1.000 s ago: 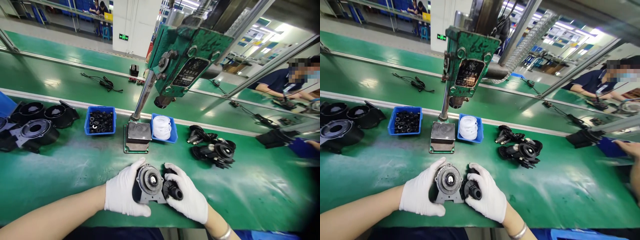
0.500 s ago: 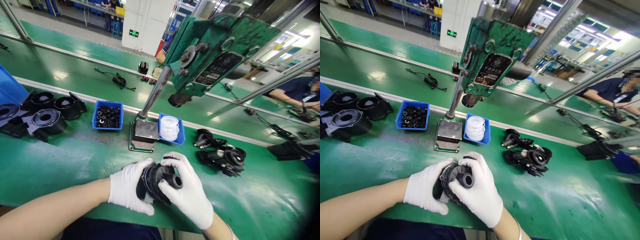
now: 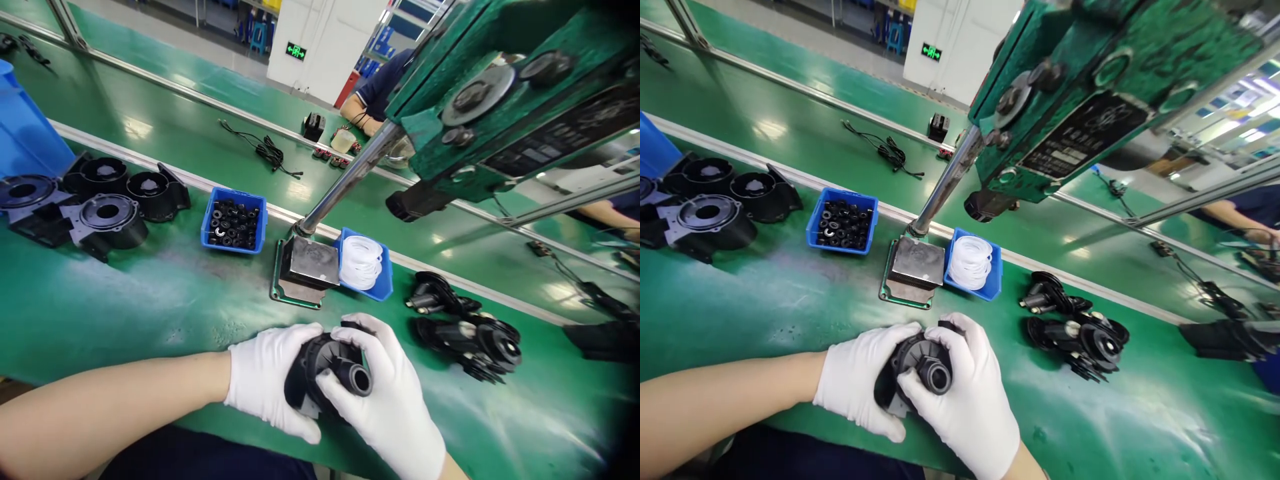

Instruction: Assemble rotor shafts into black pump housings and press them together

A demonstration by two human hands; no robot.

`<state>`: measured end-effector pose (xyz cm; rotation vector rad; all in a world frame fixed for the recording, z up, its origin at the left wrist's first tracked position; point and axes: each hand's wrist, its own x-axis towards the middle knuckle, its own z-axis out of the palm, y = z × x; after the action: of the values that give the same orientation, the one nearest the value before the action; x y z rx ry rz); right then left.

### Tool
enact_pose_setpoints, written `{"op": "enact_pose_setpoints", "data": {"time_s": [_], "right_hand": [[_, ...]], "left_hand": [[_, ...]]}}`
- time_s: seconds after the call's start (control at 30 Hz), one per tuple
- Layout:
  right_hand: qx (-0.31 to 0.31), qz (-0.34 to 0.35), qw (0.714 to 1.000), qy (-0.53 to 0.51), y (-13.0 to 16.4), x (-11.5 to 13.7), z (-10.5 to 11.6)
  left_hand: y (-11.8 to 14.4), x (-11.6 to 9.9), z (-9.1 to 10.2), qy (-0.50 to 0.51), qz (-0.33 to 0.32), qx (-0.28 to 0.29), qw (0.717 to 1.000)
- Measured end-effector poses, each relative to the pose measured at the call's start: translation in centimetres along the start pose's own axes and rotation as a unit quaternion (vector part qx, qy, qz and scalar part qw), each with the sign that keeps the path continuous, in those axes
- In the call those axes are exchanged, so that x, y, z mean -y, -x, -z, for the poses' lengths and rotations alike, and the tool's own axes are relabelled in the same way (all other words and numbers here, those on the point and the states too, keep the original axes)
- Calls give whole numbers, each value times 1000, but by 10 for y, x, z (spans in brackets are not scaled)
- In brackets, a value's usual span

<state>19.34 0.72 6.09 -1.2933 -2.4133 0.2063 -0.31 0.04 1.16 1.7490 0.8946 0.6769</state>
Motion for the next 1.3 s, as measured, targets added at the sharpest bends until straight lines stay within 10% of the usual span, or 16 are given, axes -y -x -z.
{"op": "enact_pose_setpoints", "data": {"time_s": [0.9, 1.3], "right_hand": [[8, 6, 1000, -18, 3, -2, -6], [-62, -55, 990, -116, 8, 6, -29]], "left_hand": [[5, 8, -8, 2, 11, -13, 1000], [-2, 17, -34, -86, -192, -126, 969]]}}
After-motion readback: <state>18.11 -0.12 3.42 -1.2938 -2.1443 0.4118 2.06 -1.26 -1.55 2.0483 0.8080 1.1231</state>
